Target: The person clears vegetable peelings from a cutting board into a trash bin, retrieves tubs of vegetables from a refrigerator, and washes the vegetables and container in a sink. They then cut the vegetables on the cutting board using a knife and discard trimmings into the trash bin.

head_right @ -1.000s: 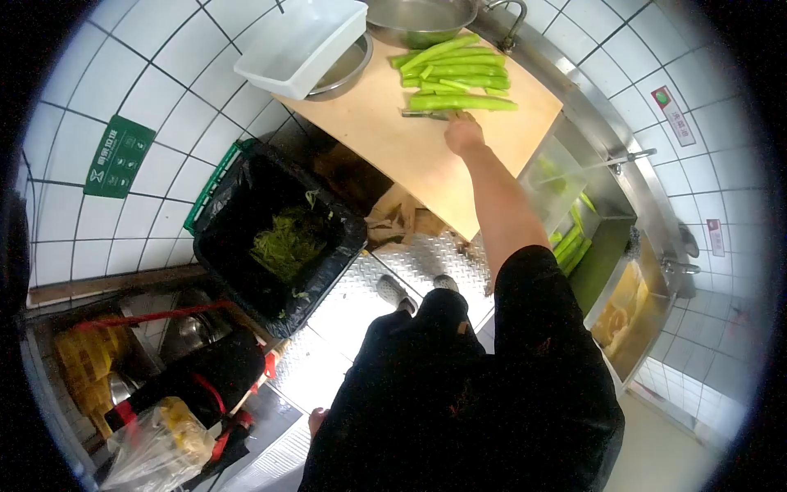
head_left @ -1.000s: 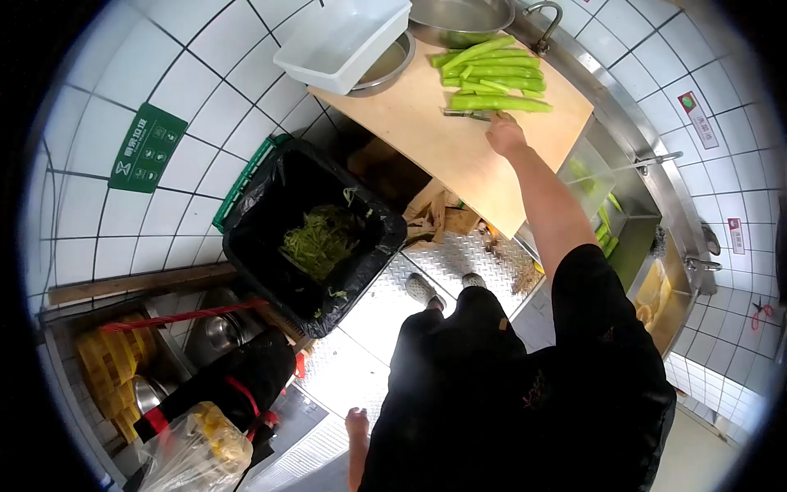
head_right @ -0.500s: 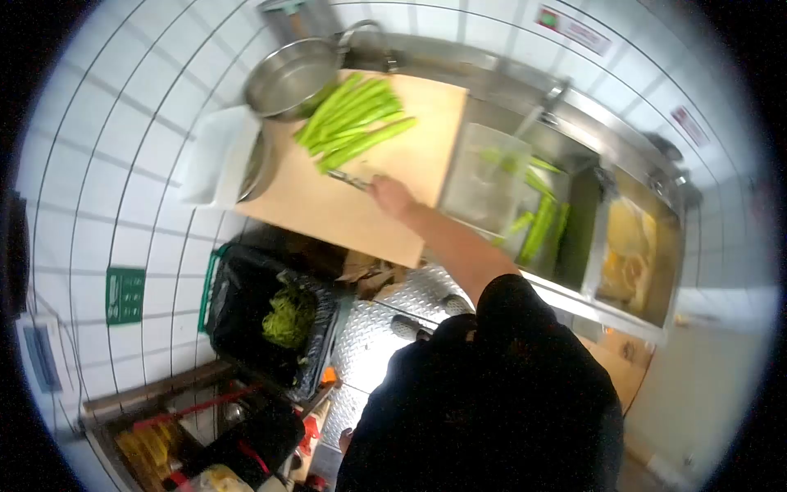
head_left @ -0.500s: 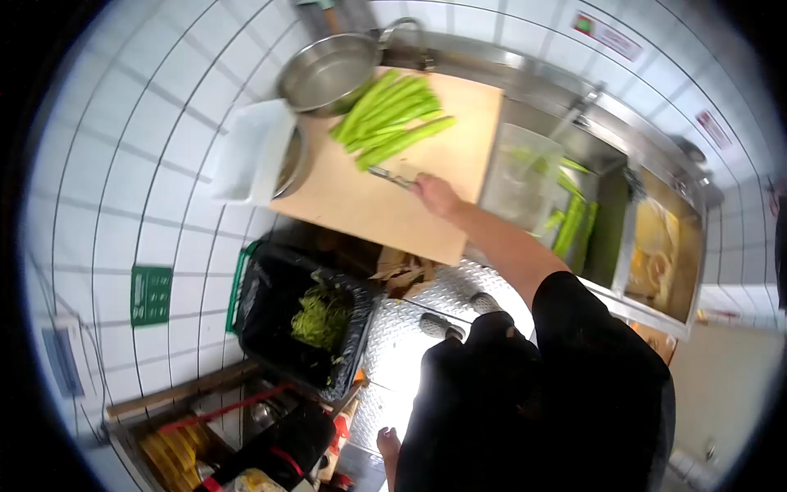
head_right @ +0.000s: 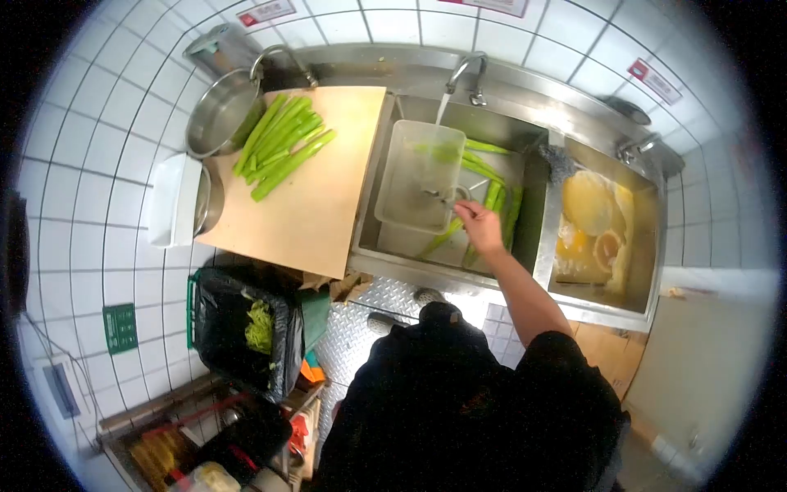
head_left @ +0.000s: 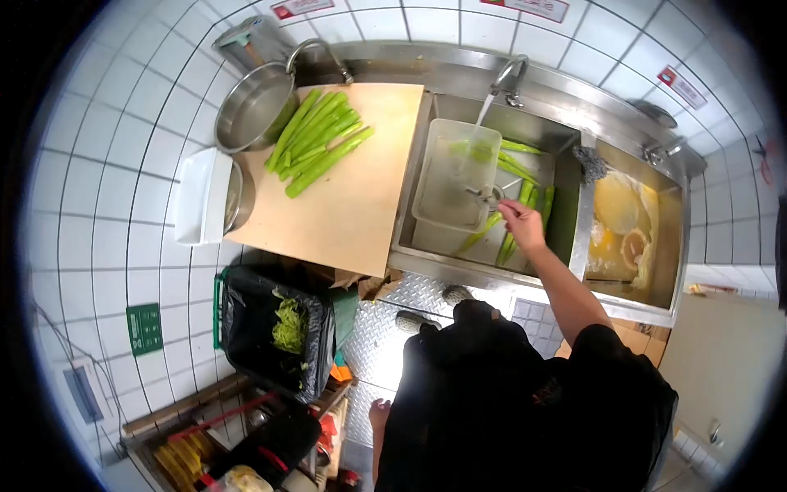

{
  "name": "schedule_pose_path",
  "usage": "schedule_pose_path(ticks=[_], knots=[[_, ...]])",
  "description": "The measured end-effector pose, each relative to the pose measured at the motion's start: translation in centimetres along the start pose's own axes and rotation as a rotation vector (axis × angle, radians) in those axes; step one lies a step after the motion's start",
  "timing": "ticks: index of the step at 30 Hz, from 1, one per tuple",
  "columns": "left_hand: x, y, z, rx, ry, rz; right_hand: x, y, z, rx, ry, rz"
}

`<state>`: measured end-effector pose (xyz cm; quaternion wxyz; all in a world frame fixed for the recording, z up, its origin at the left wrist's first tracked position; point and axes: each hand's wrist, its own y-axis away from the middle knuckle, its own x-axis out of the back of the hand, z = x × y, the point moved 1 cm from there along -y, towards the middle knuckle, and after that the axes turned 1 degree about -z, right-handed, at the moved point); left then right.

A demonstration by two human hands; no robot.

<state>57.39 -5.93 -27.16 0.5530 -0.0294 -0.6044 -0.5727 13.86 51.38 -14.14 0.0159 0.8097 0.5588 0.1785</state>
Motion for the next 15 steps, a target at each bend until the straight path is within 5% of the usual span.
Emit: schedule_pose_path(ticks=[2,4,6,8,9,12,15], knots=[[-0.8,0.9,0.7,0.11,0.213,0.051,1.5,-1.0,0.2,0.003,-0.023,-0.013],[-1.0,1.7,0.9,0.004,-0.077,0.01,1.7,-2.7,1.2,-0.027,-0.172,-0.01],[0.0,4.9,4.2,0.098,0.035,0.126,1.7,-4.4,2.7,-0.1,-0.319,-0.079],[1.5,8.1,8.7,0.216,0.266,0.112,0.7,-4.6,2.5,-0.164,-0.055,-0.088],[0.7,9.1,8.7,0.246,0.26,0.114,0.6,-5.0,2.7,-0.088,0.329,-0.165],[-1.5,12.3,8.8,0.354,0.261,0.083,0.0,-6.6,4.4,-0.317,-0.039,-0.29],[-4.3,16.4,7.8,0.445,0.305,0.071,-0.8,-5.3,0.7,-0.306,-0.784,-0.316]])
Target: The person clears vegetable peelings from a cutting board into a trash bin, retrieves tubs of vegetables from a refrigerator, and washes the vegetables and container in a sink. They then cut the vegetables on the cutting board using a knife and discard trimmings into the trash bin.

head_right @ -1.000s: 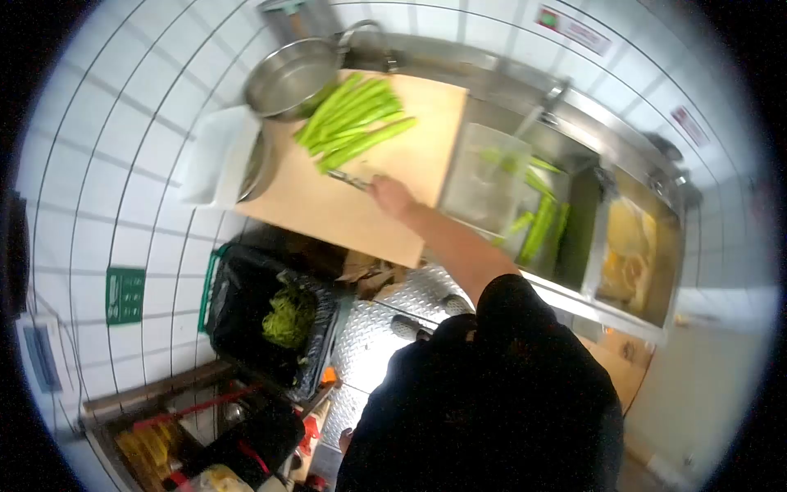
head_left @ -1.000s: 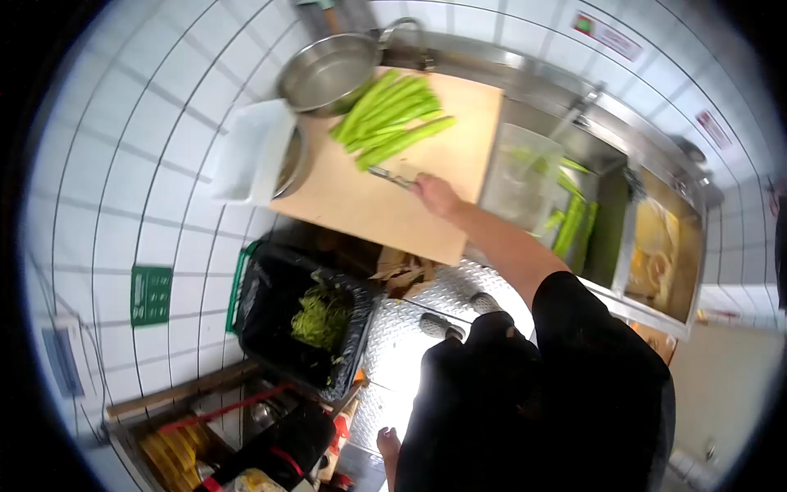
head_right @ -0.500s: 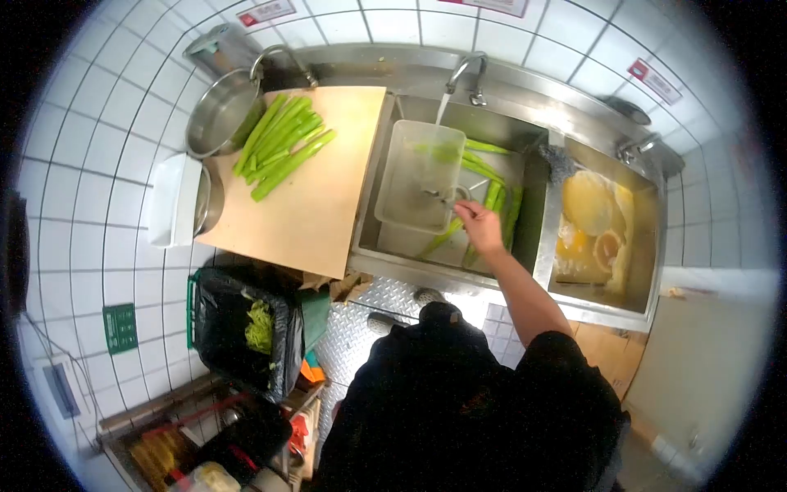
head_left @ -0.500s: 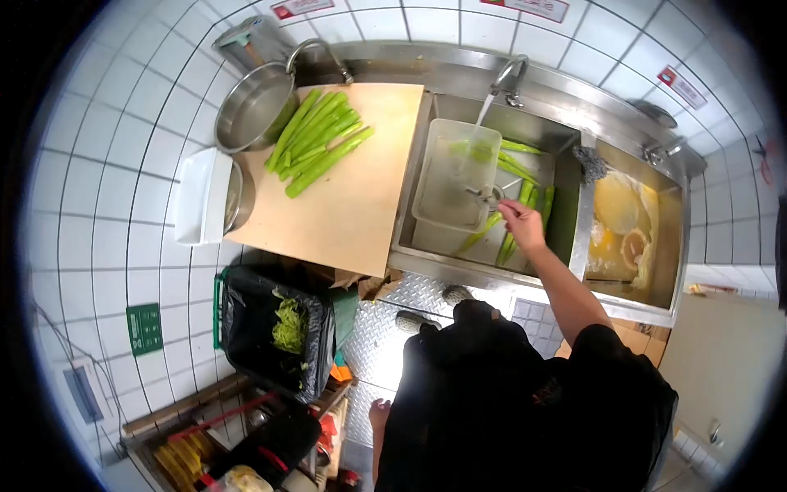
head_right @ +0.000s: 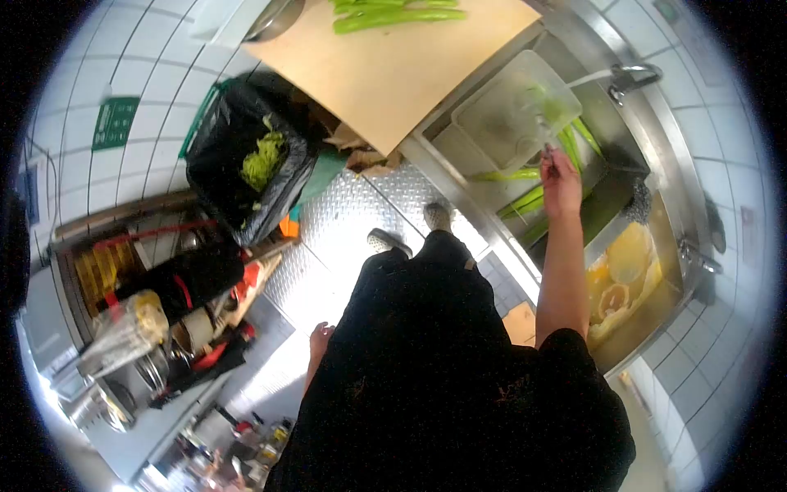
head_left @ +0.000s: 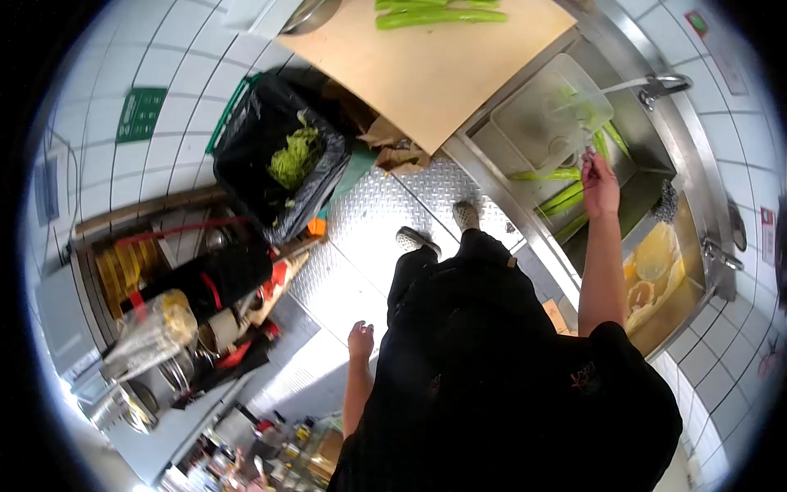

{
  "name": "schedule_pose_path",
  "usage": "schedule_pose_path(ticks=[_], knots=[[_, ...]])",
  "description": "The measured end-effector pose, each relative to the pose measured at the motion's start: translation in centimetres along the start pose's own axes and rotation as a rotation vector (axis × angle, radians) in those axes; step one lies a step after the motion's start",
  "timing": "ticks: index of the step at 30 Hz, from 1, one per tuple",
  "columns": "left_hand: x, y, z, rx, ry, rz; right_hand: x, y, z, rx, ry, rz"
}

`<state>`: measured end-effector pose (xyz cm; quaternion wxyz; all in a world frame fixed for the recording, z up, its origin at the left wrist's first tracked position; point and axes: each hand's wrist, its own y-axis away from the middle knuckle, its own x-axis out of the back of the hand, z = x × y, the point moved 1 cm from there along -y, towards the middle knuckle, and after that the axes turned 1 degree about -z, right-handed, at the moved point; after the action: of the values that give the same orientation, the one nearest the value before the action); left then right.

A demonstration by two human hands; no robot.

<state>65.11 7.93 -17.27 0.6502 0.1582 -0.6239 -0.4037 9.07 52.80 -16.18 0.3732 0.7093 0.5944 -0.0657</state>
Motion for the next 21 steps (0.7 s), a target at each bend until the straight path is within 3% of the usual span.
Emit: schedule_pose_path(ticks=[1,3,5,7,9,12,16,19,20,21], knots=[[-0.8,0.8,-1.4,0.01,-0.009,0.001,0.7,-1.0,0.0,-0.064,0.047,0.056],[-2.6,2.2,-4.1,0.027,-0.013,0.011,1.6,-3.5,0.3,-0.048,0.819,0.186],[-3.9,3.4,-6.0,0.066,0.05,0.04,-1.0,-3.2,0.1,-0.004,0.578,0.203],[-5.4,4.9,-8.7,0.108,0.103,0.109,-1.6,-5.5,0.6,-0.01,0.185,-0.017],[-6.7,4.5,-12.2,0.15,0.262,0.12,-8.2,-3.3,1.1,0.019,0.215,-0.186],[-1.0,7.7,-10.9,0.168,0.199,0.208,-17.3,-0.7,4.9,0.012,0.333,-0.352],[6.3,15.6,-13.4,0.011,0.345,0.521,-28.9,7.3,13.0,-0.023,0.55,-0.568],[8.6,22.7,-17.0,0.016,0.96,0.512,-33.9,13.8,20.5,-0.083,0.677,-0.702],[7.2,24.4,-19.7,0.009,1.333,0.454,-34.9,16.1,23.1,-0.109,0.729,-0.718],[5.5,25.0,-22.0,-0.071,1.676,0.55,-36.1,18.2,25.7,-0.131,0.783,-0.735]])
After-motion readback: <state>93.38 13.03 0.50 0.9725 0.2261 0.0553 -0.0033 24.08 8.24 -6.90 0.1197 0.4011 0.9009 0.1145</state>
